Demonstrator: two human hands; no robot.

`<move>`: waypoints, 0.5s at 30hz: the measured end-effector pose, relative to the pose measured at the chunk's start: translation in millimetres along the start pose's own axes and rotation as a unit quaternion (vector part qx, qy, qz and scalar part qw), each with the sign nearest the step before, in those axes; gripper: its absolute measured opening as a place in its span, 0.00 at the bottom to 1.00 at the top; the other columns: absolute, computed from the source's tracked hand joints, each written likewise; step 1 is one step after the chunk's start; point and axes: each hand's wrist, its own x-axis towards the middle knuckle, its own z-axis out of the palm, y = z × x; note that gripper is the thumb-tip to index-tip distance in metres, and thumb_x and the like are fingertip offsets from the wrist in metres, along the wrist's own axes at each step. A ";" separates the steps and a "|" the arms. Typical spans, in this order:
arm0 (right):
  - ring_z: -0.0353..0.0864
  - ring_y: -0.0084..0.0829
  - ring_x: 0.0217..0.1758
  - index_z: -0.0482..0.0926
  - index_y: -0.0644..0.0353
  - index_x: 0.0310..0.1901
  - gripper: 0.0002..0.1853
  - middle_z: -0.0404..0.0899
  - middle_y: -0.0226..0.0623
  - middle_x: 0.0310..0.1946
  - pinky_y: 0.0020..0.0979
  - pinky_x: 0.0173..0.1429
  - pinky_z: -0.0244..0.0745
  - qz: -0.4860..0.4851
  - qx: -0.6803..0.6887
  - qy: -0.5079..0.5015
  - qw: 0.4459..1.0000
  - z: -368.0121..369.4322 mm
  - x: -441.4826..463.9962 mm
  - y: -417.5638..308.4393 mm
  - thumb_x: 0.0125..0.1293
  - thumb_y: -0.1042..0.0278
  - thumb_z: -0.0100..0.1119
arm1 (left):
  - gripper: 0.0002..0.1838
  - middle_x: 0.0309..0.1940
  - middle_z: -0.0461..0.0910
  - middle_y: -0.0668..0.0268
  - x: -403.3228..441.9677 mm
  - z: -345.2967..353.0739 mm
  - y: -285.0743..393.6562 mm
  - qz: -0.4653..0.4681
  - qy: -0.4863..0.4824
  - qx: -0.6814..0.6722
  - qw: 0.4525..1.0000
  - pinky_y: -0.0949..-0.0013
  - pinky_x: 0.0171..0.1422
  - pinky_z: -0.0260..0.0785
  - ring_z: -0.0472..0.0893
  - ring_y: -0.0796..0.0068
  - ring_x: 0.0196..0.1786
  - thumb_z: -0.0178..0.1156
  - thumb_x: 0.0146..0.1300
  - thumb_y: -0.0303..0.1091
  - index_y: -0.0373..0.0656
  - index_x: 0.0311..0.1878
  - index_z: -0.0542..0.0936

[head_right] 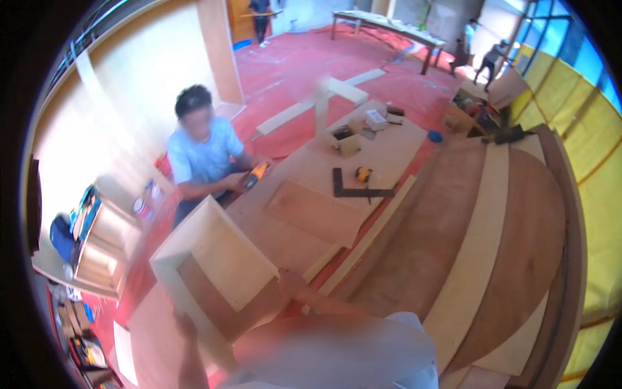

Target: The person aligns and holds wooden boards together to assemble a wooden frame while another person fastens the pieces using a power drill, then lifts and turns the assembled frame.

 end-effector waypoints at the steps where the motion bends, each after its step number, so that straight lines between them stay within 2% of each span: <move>1: 0.79 0.59 0.46 0.69 0.68 0.48 0.17 0.78 0.61 0.39 0.54 0.50 0.75 -0.006 0.001 0.005 1.000 7.0 1.6 6.1 0.65 0.63 0.53 | 0.25 0.48 0.81 0.42 0.1 4.3 -3.3 0.002 -0.001 0.015 1.000 0.43 0.52 0.73 0.80 0.38 0.49 0.52 0.67 0.40 0.51 0.67 0.64; 3: 0.79 0.58 0.46 0.69 0.68 0.48 0.17 0.78 0.60 0.40 0.53 0.50 0.75 -0.009 -0.005 0.009 1.000 15.3 4.0 10.4 0.65 0.63 0.53 | 0.25 0.49 0.80 0.41 6.6 15.7 -19.8 0.005 0.000 0.049 0.999 0.43 0.53 0.73 0.80 0.38 0.49 0.52 0.68 0.40 0.51 0.67 0.64; 6: 0.79 0.57 0.47 0.70 0.68 0.49 0.17 0.79 0.58 0.41 0.52 0.52 0.75 0.004 -0.014 0.007 1.000 12.5 5.0 10.3 0.65 0.63 0.54 | 0.25 0.49 0.80 0.40 4.4 -5.9 3.7 -0.030 -0.047 0.027 0.998 0.42 0.54 0.72 0.80 0.37 0.49 0.51 0.69 0.41 0.49 0.68 0.63; 9: 0.79 0.56 0.49 0.70 0.68 0.51 0.18 0.79 0.57 0.43 0.51 0.54 0.75 0.004 -0.013 -0.006 1.000 2.2 -0.4 1.2 0.65 0.64 0.54 | 0.25 0.49 0.80 0.40 9.8 18.0 -23.3 0.037 0.020 0.045 0.998 0.42 0.55 0.72 0.80 0.37 0.49 0.50 0.69 0.41 0.47 0.68 0.63; 10: 0.79 0.55 0.49 0.70 0.68 0.51 0.19 0.79 0.56 0.44 0.51 0.54 0.75 0.005 -0.013 -0.004 1.000 0.3 -2.3 -1.5 0.65 0.64 0.54 | 0.25 0.49 0.79 0.39 7.4 10.1 -17.1 0.020 -0.003 -0.017 1.000 0.42 0.55 0.72 0.80 0.37 0.50 0.49 0.70 0.41 0.45 0.68 0.62; 15: 0.79 0.54 0.52 0.69 0.69 0.54 0.20 0.78 0.56 0.47 0.49 0.56 0.75 0.019 -0.004 -0.020 1.000 -2.2 -3.9 -6.0 0.65 0.64 0.54 | 0.26 0.50 0.79 0.38 -0.2 -18.4 16.6 -0.008 -0.042 0.030 0.999 0.41 0.55 0.72 0.79 0.37 0.50 0.49 0.70 0.41 0.44 0.68 0.62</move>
